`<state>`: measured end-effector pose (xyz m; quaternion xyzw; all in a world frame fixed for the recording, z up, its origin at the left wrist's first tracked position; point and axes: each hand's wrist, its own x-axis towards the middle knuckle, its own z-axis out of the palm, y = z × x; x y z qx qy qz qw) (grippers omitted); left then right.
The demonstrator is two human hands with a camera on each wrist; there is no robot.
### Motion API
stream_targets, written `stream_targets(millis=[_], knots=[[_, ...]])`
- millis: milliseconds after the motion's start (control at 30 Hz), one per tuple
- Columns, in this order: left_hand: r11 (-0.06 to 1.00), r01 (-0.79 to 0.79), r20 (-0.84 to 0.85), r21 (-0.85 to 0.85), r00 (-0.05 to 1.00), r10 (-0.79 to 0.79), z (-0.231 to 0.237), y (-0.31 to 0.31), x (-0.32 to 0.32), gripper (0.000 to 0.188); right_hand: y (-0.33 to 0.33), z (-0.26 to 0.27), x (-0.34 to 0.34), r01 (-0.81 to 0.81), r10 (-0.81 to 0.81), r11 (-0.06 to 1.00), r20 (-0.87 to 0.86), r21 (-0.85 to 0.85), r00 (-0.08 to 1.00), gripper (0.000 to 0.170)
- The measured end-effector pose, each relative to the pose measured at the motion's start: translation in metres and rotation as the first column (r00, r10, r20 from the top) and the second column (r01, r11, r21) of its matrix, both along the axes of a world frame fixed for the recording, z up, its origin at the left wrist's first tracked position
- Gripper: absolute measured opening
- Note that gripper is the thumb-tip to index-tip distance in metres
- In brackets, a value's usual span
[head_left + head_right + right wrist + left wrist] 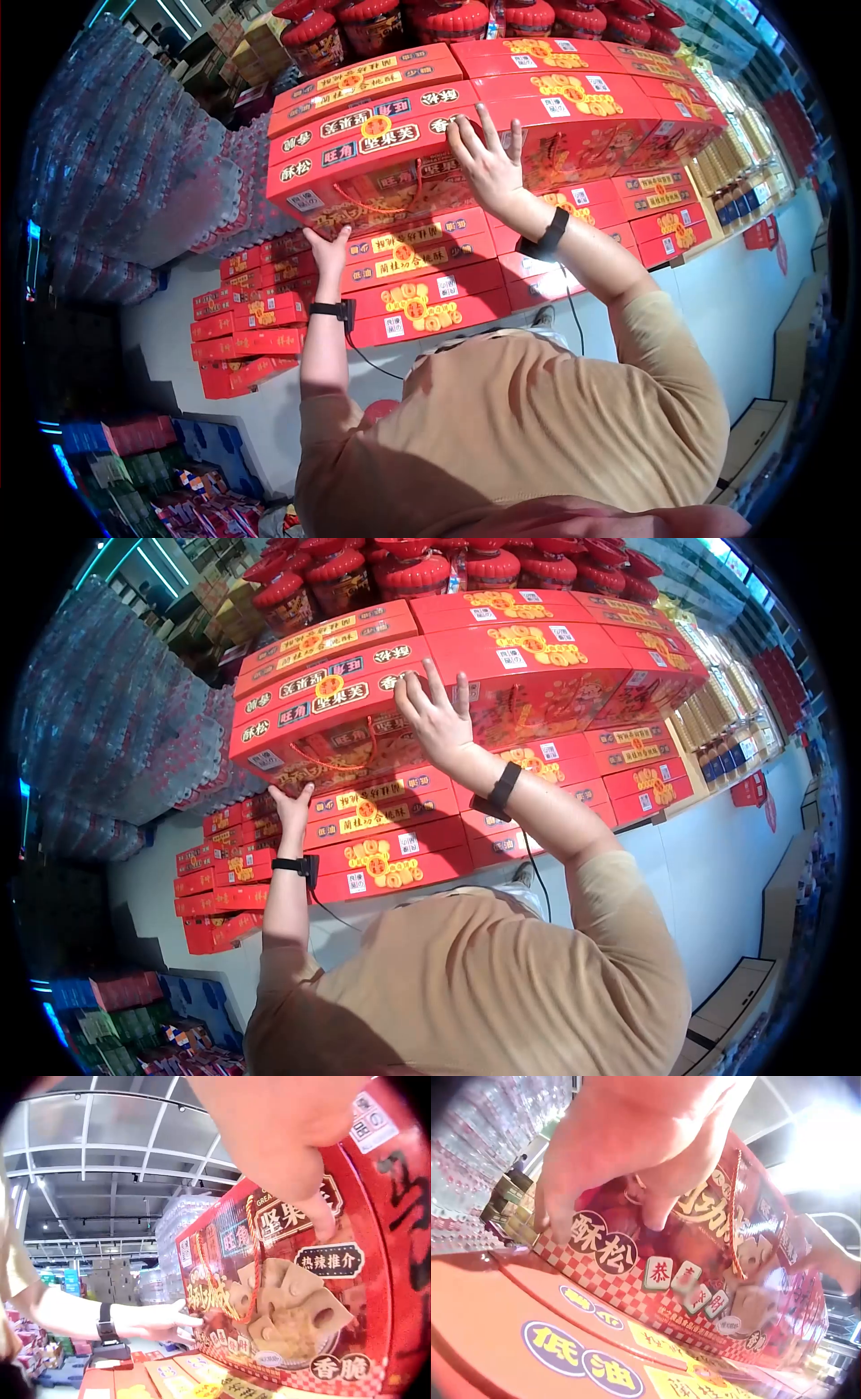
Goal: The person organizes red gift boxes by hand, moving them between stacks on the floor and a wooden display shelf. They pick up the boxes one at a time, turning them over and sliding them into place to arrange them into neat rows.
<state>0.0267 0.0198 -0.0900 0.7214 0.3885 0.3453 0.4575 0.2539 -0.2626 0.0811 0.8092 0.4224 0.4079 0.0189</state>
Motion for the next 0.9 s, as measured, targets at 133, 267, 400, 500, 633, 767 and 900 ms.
stream_targets(millis=[133,267,400,500,633,767,900], knots=[[0.98,0.147,0.101,-0.132,0.986,-0.134,0.04,0.032,-0.021,0.079,-0.01,-0.002,-0.001,-0.055,0.058,0.998,-0.166,0.021,0.984,0.083],[0.966,0.165,0.375,-0.199,0.923,-0.081,0.13,0.061,-0.049,0.083,-0.042,-0.006,-0.01,-0.049,0.093,0.991,-0.385,0.122,0.918,0.101],[0.941,0.308,0.142,0.136,0.934,-0.327,0.229,0.038,-0.035,0.074,-0.107,-0.02,-0.021,0.034,0.057,0.984,-0.481,0.177,0.875,0.091],[0.637,0.499,-0.395,0.588,0.864,-0.311,0.255,0.048,0.003,0.083,-0.17,-0.04,-0.026,0.218,-0.121,0.966,-0.5,0.142,0.858,0.088],[0.618,0.697,-0.74,0.362,0.619,-0.265,0.291,0.021,0.072,0.123,-0.255,-0.076,-0.028,0.428,-0.302,0.899,-0.577,0.093,0.759,0.085],[0.582,0.788,-0.909,0.203,0.373,-0.188,0.306,-0.013,0.144,0.14,-0.295,-0.082,-0.056,0.52,-0.357,0.847,-0.612,0.106,0.706,0.085],[0.564,0.825,-0.92,-0.029,0.2,-0.338,0.293,-0.015,0.21,0.156,-0.32,-0.081,-0.077,0.524,-0.267,0.836,-0.714,0.162,0.647,0.083]])
